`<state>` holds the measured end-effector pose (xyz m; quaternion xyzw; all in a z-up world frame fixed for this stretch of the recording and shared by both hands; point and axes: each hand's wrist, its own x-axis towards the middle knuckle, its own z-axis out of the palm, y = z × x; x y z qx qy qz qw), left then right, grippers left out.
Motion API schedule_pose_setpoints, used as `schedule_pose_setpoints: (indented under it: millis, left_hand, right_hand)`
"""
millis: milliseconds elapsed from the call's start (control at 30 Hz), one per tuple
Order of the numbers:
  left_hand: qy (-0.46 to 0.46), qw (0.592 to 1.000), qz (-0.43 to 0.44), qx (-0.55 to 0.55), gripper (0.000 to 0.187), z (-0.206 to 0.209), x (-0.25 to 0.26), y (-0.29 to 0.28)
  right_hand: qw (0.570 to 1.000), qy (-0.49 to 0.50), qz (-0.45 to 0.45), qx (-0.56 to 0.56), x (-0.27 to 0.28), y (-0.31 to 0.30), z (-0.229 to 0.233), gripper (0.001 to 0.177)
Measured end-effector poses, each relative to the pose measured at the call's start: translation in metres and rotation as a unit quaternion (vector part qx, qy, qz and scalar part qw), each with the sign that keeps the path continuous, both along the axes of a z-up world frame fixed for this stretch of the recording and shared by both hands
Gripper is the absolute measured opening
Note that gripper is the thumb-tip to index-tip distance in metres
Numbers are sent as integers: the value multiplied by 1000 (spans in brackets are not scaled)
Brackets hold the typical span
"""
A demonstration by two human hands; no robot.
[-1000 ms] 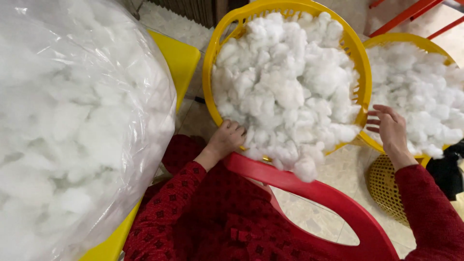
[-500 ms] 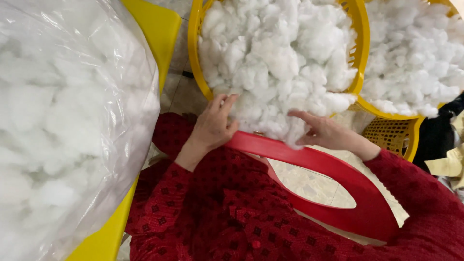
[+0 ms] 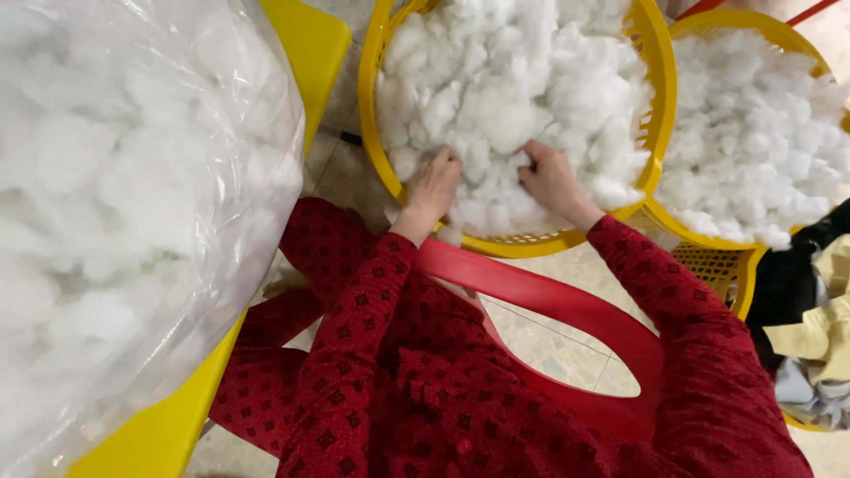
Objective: The person repeatedly pulls white synthetic stuffing from a large plastic bag and places it into a yellow basket. A brown teddy bear is briefly moved aside and then placed into the basket on top of the stuffing.
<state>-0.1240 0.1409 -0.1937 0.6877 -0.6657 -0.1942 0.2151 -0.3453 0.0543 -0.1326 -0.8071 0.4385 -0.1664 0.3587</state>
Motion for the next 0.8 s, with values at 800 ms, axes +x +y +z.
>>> schedule_pose_setpoints:
  millis: [800]
  left_hand:
    - [48, 982, 183, -12, 24, 129, 11, 33]
  right_hand:
    - [977, 33, 26, -209, 14, -26, 113, 44]
